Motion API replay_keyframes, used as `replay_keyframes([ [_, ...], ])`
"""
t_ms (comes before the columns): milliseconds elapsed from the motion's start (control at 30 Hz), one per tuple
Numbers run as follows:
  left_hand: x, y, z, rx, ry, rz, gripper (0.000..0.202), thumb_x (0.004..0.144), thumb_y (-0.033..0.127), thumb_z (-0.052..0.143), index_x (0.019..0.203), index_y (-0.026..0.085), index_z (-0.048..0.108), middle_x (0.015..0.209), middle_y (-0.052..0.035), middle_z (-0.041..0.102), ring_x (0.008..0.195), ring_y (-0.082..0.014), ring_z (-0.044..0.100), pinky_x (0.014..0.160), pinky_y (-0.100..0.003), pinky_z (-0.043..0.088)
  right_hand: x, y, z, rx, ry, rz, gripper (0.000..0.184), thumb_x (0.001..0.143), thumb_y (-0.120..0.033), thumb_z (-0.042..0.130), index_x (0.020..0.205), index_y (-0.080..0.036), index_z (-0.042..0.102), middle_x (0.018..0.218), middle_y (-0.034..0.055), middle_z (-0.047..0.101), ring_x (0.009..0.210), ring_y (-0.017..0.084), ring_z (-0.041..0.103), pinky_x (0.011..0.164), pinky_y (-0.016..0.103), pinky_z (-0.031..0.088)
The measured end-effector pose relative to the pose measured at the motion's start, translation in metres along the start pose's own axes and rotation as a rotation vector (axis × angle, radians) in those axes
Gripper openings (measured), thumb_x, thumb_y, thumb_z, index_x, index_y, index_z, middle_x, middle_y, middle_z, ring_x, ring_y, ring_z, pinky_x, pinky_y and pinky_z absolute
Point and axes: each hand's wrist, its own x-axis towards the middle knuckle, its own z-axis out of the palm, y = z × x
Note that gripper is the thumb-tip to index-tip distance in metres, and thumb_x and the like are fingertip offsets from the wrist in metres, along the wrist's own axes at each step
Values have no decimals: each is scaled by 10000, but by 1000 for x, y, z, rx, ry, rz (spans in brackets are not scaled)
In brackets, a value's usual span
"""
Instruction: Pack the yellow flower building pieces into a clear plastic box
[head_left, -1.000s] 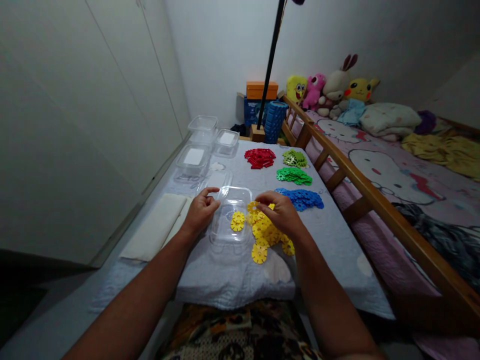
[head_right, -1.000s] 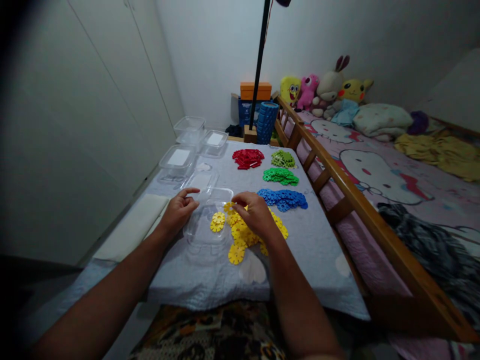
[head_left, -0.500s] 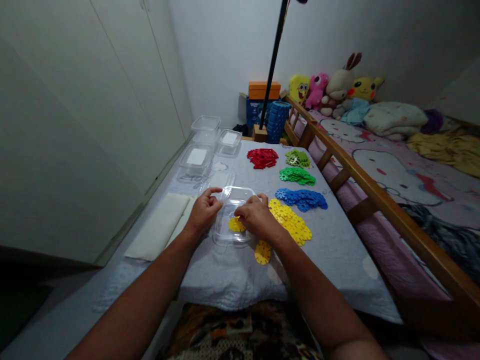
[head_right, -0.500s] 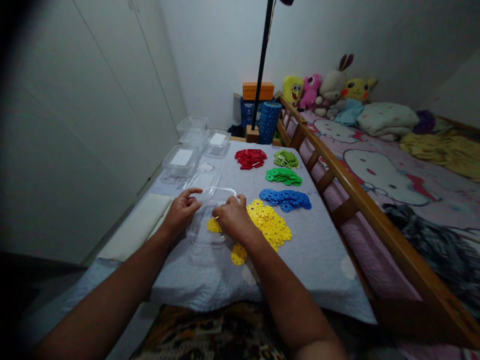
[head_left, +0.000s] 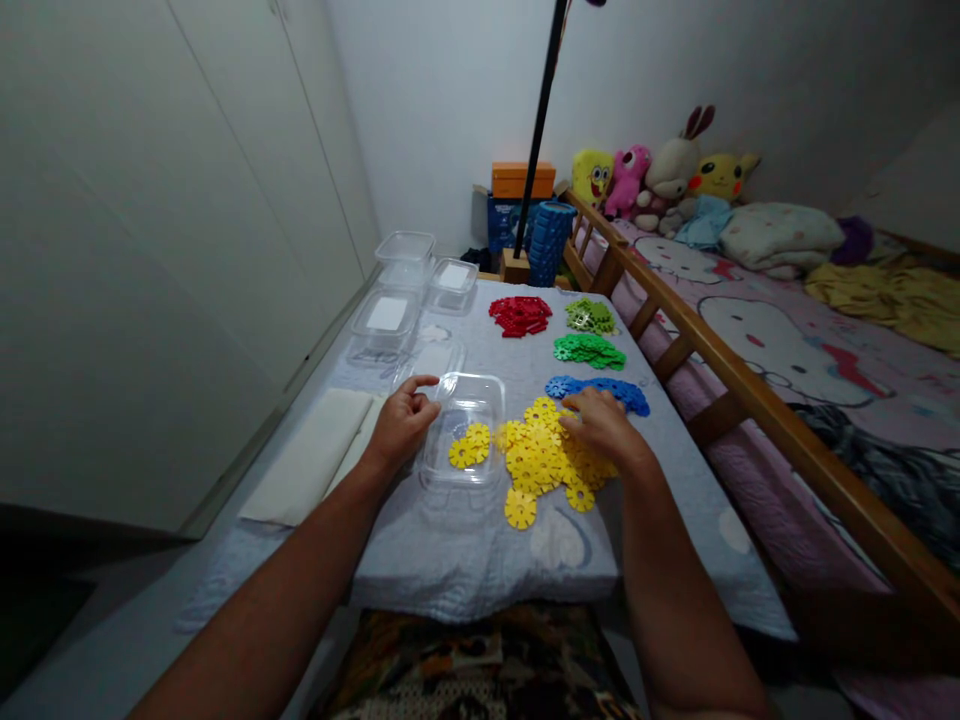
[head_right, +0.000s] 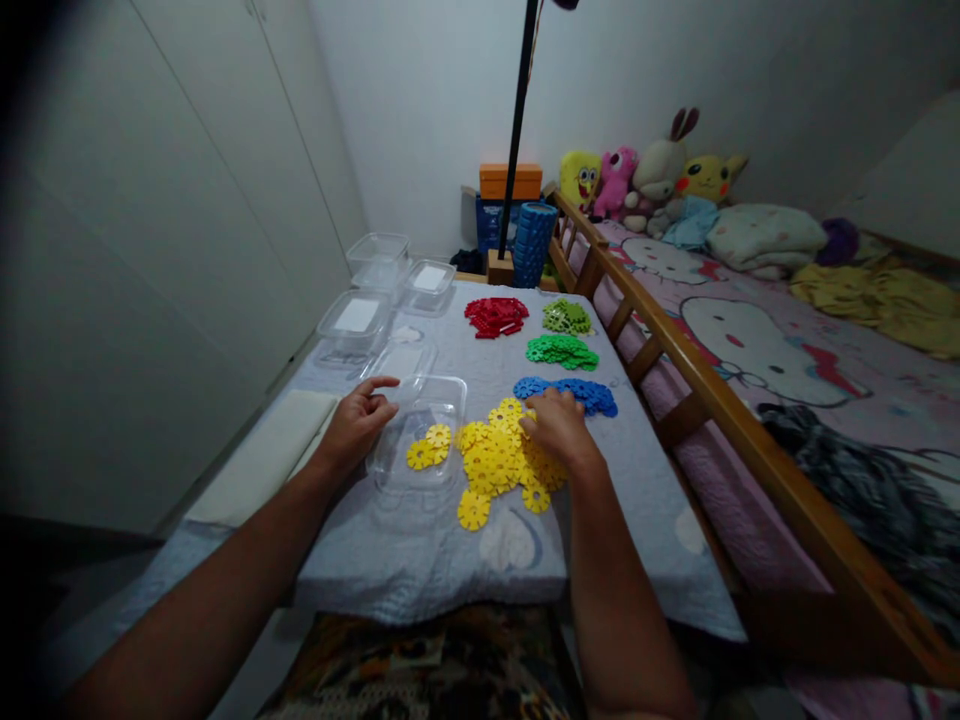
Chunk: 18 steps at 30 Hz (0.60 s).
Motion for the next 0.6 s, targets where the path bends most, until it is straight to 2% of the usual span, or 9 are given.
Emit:
replay_keyframes([
  [133, -1, 1, -1, 13, 11, 5, 432, 733, 342, 676, 1126, 176, 615, 557, 119, 360, 483, -89, 311, 494, -222, 229, -3, -1, 11, -13, -28, -1, 231, 898, -268, 640, 1065, -205, 787, 1169, 160, 701, 1090, 334, 575, 876, 401, 398],
  [300, -1, 1, -1, 21, 16, 14, 417, 734, 339, 676, 1113, 175, 620, 558, 112, 374, 490, -92, 322, 495, -223, 234, -1, 1, 16, 70, 19, -27, 274, 848, -230, 676, 1105, -202, 767, 1173, 139, 721, 1093, 309, 590, 882, 378, 394],
  [500, 0, -1, -1, 31, 17, 24, 407, 741, 332, 666, 1111, 171, 621, 560, 115, 365, 493, -89, 305, 497, -220, 238, 3, 3, 10, 353, -10, -75, 194, 842, -164, 609, 973, -181, 751, 974, 74, 773, 906, 222, 664, 822, 322, 435],
  [600, 1, -1, 0, 25, 18, 23, 408, 738, 329, 668, 1112, 173, 621, 559, 116, 362, 490, -88, 308, 499, -220, 236, 5, -2, 4, 524, 42, -111, 149, 847, -182, 598, 910, -185, 734, 897, 51, 762, 855, 206, 673, 798, 309, 461],
])
